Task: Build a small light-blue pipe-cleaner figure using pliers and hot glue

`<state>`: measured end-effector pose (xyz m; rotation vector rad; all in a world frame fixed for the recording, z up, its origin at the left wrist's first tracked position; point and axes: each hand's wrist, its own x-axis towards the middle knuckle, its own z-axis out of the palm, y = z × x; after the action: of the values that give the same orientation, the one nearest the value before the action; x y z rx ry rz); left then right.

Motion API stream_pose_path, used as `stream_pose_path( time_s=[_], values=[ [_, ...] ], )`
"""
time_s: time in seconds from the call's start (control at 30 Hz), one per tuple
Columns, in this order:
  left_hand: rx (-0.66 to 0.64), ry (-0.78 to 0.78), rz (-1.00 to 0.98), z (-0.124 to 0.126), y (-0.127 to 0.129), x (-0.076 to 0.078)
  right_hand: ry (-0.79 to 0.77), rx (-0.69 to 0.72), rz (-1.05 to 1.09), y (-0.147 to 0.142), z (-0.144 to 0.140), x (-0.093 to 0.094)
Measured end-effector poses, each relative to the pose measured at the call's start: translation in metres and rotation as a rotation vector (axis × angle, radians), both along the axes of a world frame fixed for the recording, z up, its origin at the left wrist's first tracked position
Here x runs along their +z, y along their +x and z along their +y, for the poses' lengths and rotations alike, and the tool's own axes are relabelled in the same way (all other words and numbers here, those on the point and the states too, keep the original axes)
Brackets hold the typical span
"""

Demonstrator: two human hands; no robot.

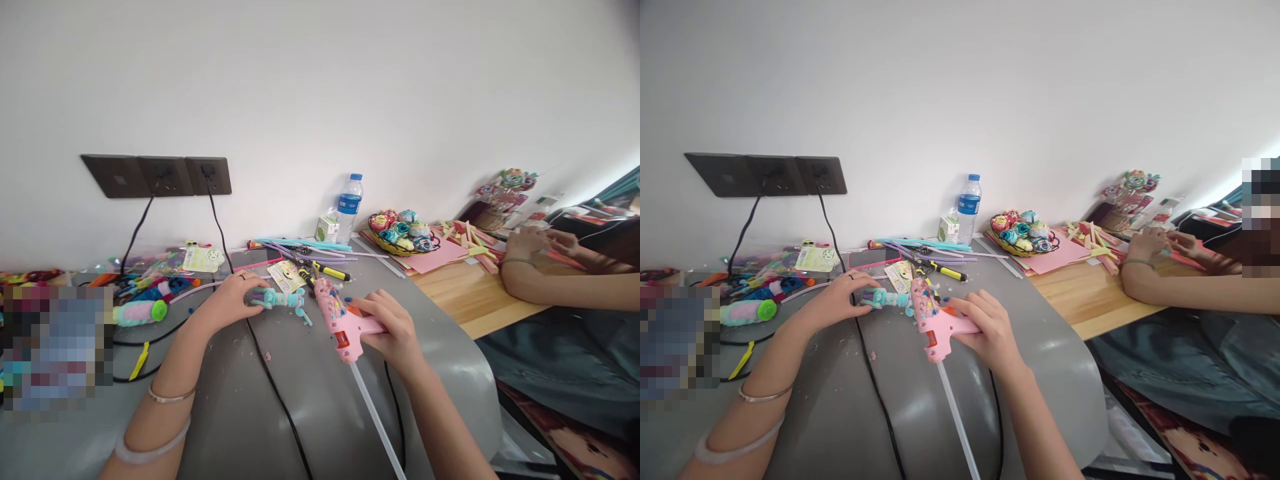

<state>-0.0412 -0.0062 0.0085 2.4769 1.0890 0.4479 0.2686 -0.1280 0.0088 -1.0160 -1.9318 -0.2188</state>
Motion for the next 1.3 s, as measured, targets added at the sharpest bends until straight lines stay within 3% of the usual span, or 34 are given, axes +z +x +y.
stream_pose_path(
  time_s=[0.47,0.53,0.73,0.87,1.03,1.3],
  values=[
    [-0.023,0.038,-0.021,0.003,-0.001,-0.003,0.002,-0.003,-0.054,0.006,-0.002,-0.003],
    [-0.024,0.045,-0.023,0.002,-0.001,-0.002,-0.074,-0.006,0.025,0.005,-0.004,-0.006],
    [-0.013,0.031,-0.014,0.0,0.0,0.002,-0.552,0.078,0.509,-0.001,-0.008,-0.027],
    [-0.027,0.034,-0.027,-0.001,0.0,0.002,-0.776,0.125,0.708,-0.003,-0.007,-0.04],
    [-0.027,0.054,-0.037,-0.001,0.001,0.004,-0.865,0.138,0.734,-0.003,-0.008,-0.048],
    [-0.014,0.086,-0.051,0.0,-0.001,0.002,-0.88,0.132,0.674,-0.005,-0.006,-0.046]
  ],
)
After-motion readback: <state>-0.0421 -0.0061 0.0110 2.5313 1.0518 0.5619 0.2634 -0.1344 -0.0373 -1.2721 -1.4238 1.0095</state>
